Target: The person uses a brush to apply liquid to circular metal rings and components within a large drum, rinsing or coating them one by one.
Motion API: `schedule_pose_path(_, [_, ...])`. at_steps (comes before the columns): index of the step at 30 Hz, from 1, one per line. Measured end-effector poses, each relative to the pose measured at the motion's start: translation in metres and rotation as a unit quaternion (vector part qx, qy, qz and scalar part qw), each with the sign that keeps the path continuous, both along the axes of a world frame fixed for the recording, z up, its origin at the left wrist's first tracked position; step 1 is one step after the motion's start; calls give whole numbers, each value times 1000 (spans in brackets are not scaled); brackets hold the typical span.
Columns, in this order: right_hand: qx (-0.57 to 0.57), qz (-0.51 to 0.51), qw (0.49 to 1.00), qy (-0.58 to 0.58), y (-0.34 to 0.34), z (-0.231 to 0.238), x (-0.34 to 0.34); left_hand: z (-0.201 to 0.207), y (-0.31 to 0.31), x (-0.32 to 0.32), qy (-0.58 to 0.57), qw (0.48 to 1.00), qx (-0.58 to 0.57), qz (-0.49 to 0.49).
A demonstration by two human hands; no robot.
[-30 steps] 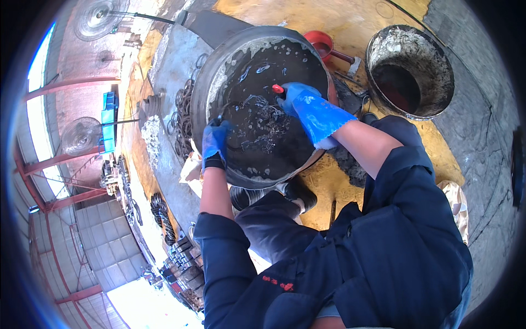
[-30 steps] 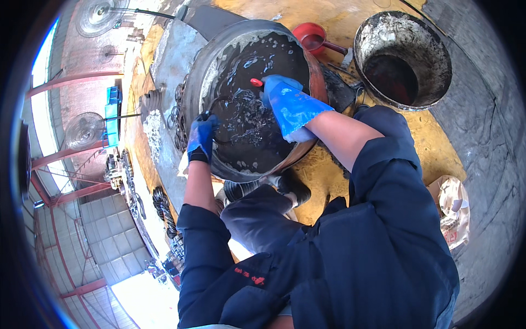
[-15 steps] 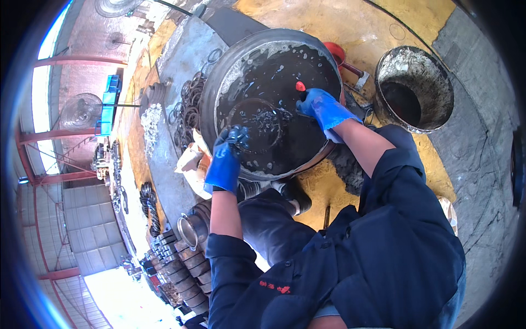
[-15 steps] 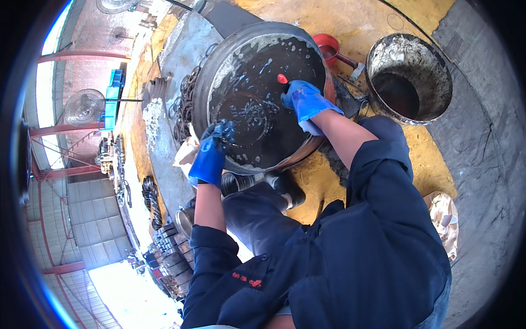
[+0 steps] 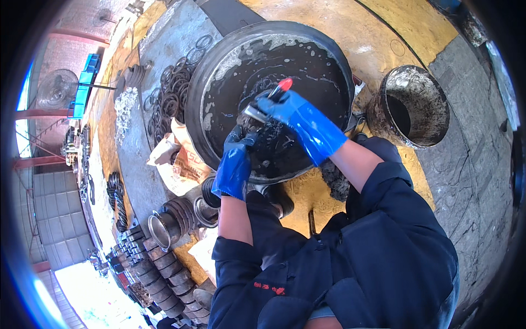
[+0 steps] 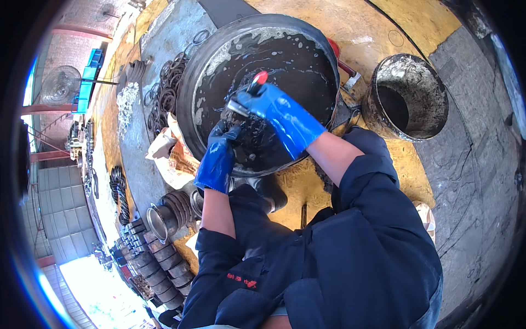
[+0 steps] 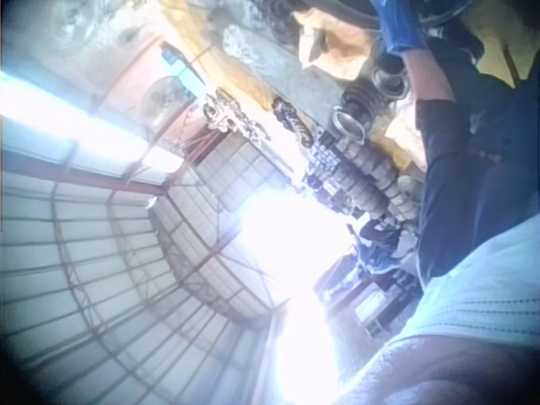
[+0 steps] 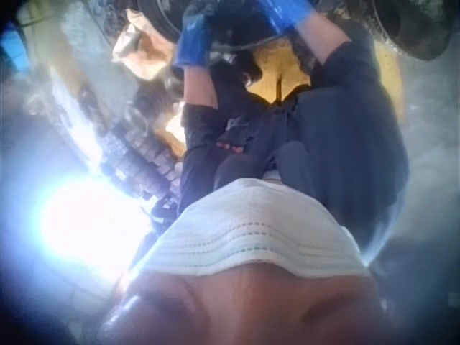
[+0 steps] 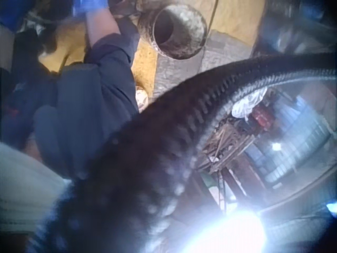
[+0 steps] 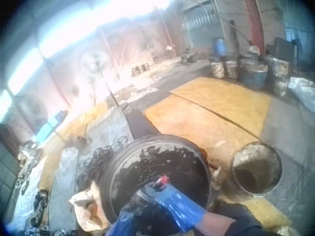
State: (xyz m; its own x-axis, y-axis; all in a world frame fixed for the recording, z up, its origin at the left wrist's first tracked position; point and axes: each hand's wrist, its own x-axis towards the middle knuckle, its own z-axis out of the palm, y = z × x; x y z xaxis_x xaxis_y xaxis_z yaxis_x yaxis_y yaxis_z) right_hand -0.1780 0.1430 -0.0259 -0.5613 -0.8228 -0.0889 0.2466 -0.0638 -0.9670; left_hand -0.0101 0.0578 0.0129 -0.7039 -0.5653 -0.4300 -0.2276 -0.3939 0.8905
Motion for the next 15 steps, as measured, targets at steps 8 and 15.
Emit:
schedule_pose_path(8, [385, -134, 900, 153, 36, -59, -74, 4, 6, -14, 16, 1000, 10, -14])
schedule_pose_path(15, [9, -34, 996, 86, 20, 10, -16, -5, -11, 1, 43, 998, -35, -16])
